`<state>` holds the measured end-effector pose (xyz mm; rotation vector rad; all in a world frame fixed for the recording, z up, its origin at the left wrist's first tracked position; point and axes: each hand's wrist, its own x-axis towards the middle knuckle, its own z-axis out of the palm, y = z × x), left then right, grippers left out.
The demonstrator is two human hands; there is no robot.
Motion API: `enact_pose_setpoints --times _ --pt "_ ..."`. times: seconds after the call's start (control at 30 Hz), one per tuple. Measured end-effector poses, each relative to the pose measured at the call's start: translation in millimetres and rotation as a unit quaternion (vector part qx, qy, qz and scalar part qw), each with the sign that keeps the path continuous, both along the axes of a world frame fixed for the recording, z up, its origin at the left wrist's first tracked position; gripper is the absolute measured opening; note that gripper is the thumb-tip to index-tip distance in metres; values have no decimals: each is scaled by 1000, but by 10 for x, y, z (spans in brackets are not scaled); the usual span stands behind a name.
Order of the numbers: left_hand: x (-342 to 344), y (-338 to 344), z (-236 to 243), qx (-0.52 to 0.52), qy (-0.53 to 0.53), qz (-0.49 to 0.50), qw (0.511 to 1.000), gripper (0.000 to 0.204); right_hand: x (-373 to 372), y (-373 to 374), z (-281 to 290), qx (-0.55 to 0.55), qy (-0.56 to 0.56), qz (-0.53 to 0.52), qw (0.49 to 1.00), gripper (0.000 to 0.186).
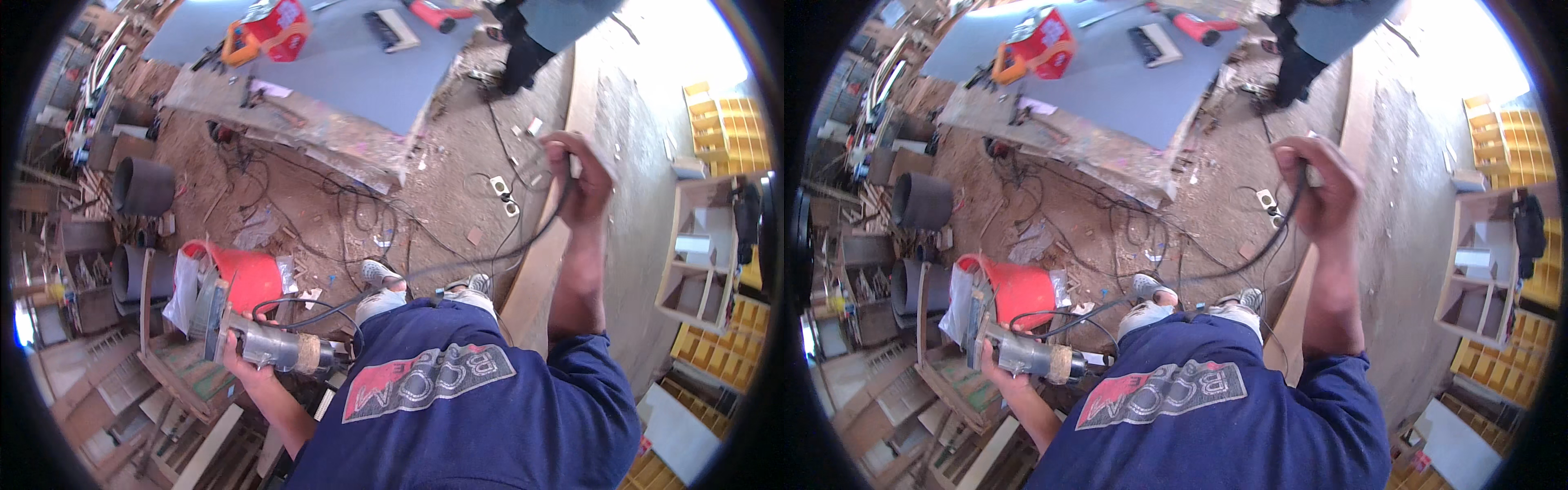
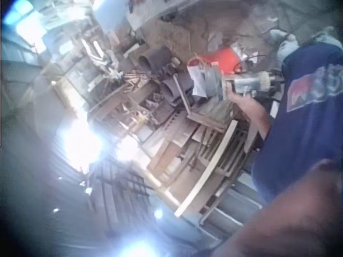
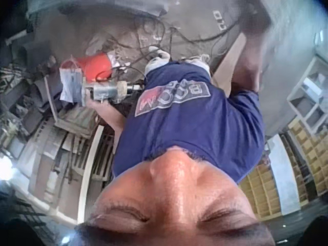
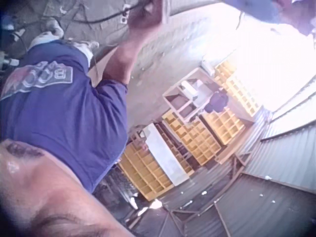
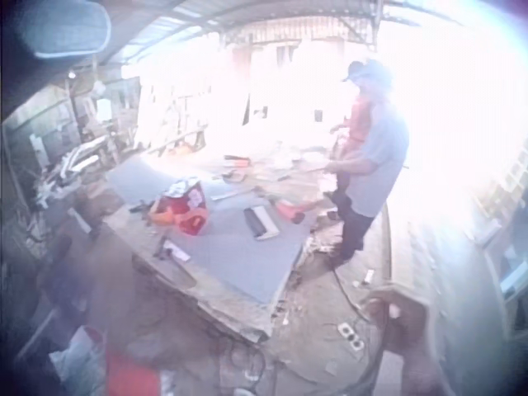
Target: The person uses a handheld power router to trim and finish the edges of a white board, moving the tool along the perimeter and flipping the piece to reach all sides.
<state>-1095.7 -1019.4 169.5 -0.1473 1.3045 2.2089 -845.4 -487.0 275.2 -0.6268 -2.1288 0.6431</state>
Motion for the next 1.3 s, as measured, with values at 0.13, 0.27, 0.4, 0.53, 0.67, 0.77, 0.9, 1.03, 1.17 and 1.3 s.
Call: enact_pose_setpoints --times 0.13,0.27,0.4,0.53,0.67,0.77,0.9,1.03,1.17,1.3 --pt "-390 -348 -39 71 -50 -46 995 63 -598 -376 456 97 -95 2 991 13" --pt "-668 -399 155 60 -39 41 997 52 -1003 -318 34 -2 -92 89 992 11" --pt "-901 -543 69 89 -76 111 987 48 -1591 -652 47 -153 -155 174 960 17" --pt "-1201 -624 16 48 -83 223 970 44 -2185 -918 2 -176 -143 209 951 25" --pt "-1518 -904 -212 70 -104 209 970 42 -2868 -1257 40 -221 -143 260 929 25" --pt "-1853 -1123 -479 68 -115 231 964 45 -3525 -1579 91 -233 -164 344 895 23" --pt "-2596 -1177 -624 102 -151 270 946 42 -4392 -1704 46 -242 -171 379 877 28" --pt "-3616 -1239 -825 110 -138 244 954 44 -5328 -1717 -164 -277 -86 421 859 39" --pt "-4726 -996 -620 56 -76 212 973 56 -6355 -1739 0 -308 -107 418 848 43" --pt "-5549 -911 -810 82 -56 129 987 62 -7299 -1930 36 -324 -54 461 824 42"
